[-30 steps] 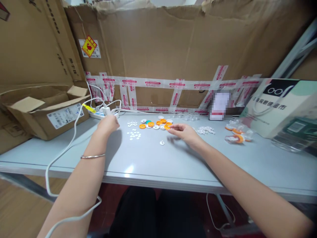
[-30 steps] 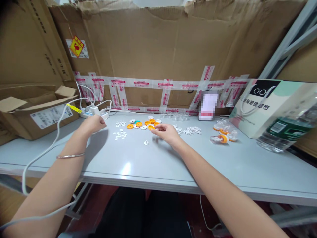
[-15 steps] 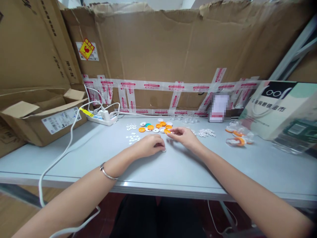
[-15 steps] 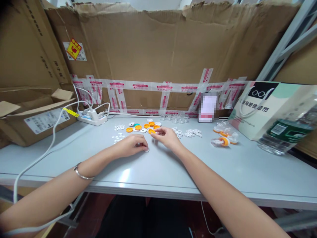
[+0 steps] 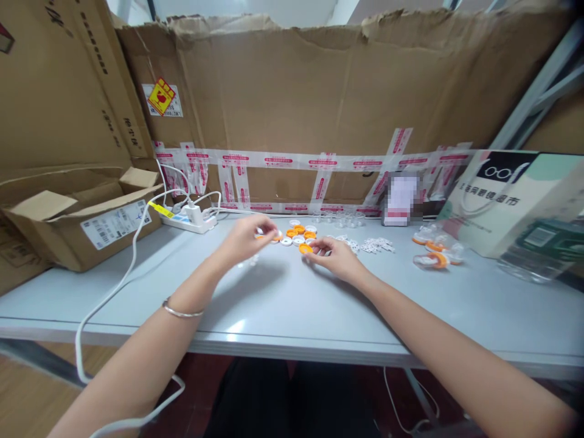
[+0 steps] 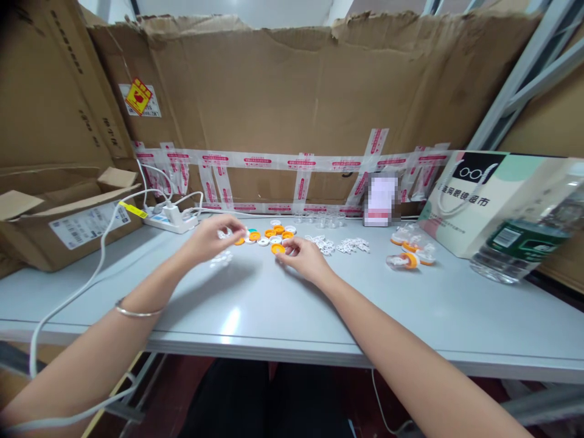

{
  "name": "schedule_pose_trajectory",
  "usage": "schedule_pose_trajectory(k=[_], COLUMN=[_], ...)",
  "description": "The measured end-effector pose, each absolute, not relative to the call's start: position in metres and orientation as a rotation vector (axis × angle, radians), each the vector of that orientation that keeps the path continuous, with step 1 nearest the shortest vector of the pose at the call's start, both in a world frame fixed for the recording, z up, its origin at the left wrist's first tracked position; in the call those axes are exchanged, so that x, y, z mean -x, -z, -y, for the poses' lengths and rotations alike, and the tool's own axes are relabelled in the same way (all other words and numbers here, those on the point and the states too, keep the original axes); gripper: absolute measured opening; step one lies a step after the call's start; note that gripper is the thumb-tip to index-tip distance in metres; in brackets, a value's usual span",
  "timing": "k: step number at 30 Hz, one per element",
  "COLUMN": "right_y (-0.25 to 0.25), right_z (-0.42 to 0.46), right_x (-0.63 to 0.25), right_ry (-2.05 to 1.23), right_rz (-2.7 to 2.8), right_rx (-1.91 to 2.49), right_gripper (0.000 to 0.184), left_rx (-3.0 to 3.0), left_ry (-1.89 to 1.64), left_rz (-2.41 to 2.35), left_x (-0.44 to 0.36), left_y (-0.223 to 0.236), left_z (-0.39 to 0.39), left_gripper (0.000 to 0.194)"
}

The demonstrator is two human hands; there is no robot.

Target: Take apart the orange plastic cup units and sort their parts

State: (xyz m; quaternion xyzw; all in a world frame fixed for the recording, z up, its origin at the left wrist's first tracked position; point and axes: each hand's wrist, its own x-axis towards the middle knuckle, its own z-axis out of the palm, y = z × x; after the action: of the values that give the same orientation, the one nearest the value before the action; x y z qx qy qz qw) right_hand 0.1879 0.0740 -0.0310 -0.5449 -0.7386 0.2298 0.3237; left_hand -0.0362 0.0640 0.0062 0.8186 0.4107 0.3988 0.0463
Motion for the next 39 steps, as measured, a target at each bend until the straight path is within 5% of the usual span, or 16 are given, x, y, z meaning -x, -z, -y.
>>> schedule_pose_trajectory(k=[5,12,29,39], right_y=[0.032,0.030,0.020,0.025], right_z=[-0.071,-0.081,-0.160,-0.161], right_x=[-0.183,-0.173,-0.106,-0.075], right_ry=[-0.518,-0.284,-0.222,-0.164], right_rz=[2.037,2.275,2.287,2.353], right_rx=[1.353,1.093,1.413,1.410], right_gripper=[0.031,0.019,0.034,0.027], left_rx=[-2.344,-2.315,-2.343,-2.317], left_ry=[-1.083,-0.847,-0.884,-0.937], left_rz=[-1.618,-1.665,-1.822,-1.840], left_x=[0.081,0.101,0.122,0.127], left_y=[-0.028,0.004,0.024,0.024], left_z=[-0.098,-0.139,-0.153,-0.155], left_gripper=[0.018,0.017,0.019,0.018])
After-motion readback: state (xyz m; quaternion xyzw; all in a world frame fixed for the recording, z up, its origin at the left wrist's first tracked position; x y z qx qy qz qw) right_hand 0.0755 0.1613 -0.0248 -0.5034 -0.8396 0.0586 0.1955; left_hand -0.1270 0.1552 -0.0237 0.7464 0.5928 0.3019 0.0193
